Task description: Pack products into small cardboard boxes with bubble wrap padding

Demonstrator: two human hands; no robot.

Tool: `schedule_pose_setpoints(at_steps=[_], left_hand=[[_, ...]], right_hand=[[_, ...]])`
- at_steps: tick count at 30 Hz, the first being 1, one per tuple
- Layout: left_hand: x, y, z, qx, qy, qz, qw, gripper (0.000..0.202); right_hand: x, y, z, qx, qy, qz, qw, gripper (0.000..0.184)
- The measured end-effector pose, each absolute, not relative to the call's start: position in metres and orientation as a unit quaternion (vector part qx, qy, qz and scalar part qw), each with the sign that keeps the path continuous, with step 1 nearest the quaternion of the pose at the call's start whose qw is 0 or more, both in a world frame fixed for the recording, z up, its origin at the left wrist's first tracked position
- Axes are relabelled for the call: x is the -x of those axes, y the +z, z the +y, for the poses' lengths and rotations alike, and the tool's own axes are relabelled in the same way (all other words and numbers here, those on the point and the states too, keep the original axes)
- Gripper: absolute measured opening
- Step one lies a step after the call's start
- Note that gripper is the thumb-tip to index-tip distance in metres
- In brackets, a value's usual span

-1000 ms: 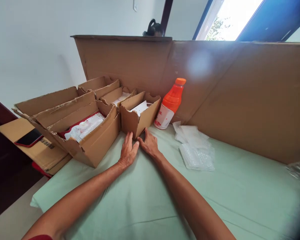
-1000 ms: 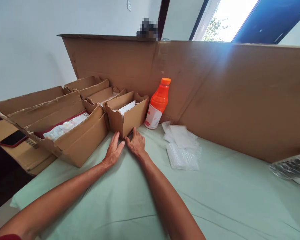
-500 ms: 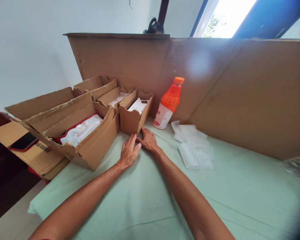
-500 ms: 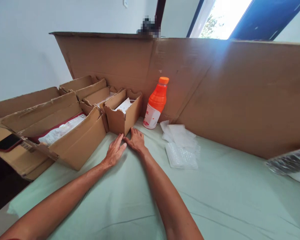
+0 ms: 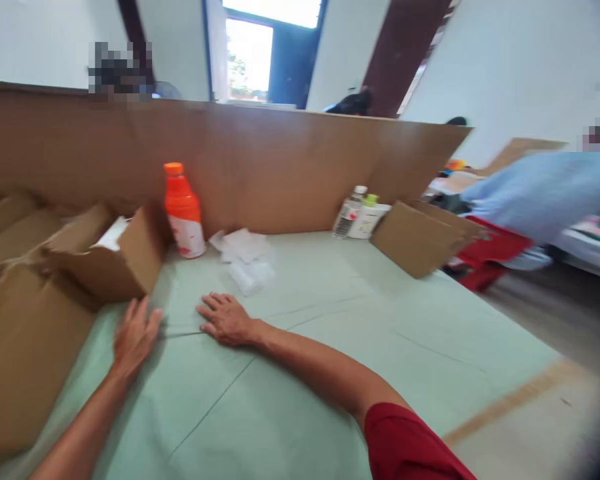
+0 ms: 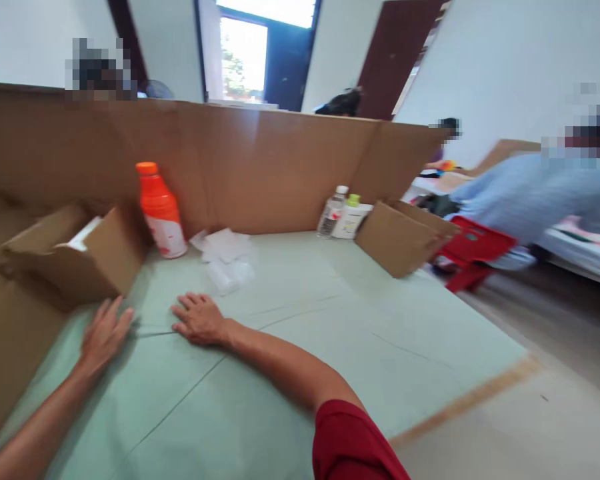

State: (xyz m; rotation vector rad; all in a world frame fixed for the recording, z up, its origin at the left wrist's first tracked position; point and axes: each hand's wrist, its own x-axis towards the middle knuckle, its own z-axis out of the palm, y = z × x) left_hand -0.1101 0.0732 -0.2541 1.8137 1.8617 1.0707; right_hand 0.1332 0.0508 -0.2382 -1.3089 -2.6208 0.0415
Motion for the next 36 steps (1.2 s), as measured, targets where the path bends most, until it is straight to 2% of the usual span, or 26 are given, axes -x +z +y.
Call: schedule_pose_setpoints(at_steps=[3,6,9,12,15,19,21,23,26,30,33,36], left_hand=[[0.112,-0.256,0.07,-0.651,0.355,0.653,0.157,0.065],[0.108,-0.258,0.063,-0.674,0.34,0.643,0.127,0.057],[0.094,-0.267,0.05,-0.73,0.318,0.597,0.094,0.054],[0.061,-0.278,0.022,-0.824,0.279,0.491,0.039,0.053],[0.009,-0.278,-0.029,-0.915,0.25,0.315,-0.044,0.057],[-0.07,-0.268,-0.106,-0.969,0.208,0.133,-0.026,0.07],[-0.101,-0.267,-0.131,-0.974,0.213,0.069,-0.03,0.053],[-0.119,-0.268,-0.145,-0.973,0.223,0.048,-0.034,0.041],[-0.125,-0.272,-0.153,-0.972,0.231,0.053,-0.008,0.035],[-0.116,-0.277,-0.149,-0.973,0.211,0.051,0.081,0.034],[-0.111,-0.282,-0.147,-0.955,0.207,0.074,0.2,0.052],[-0.103,-0.277,-0.149,-0.908,0.275,0.153,0.277,0.07]], right_hand=[[-0.187,-0.236,-0.001,0.438,0.011,-0.89,0.125,0.048],[-0.244,-0.234,-0.05,0.431,0.035,-0.888,0.154,0.041],[-0.312,-0.223,-0.075,0.53,-0.001,-0.827,0.187,0.03],[-0.396,-0.188,-0.069,0.669,-0.076,-0.708,0.215,0.04],[-0.481,-0.137,-0.051,0.749,-0.131,-0.603,0.239,0.049],[-0.574,-0.084,-0.033,0.813,-0.187,-0.482,0.269,0.057],[-0.611,-0.075,-0.026,0.832,-0.191,-0.44,0.278,0.053],[-0.639,-0.075,-0.021,0.862,-0.166,-0.407,0.251,0.043],[-0.657,-0.079,-0.018,0.874,-0.138,-0.409,0.224,0.026],[-0.633,-0.086,-0.025,0.833,-0.163,-0.472,0.238,0.027],[-0.596,-0.093,-0.044,0.793,-0.185,-0.526,0.245,0.025],[-0.547,-0.099,-0.079,0.741,-0.19,-0.596,0.245,0.015]])
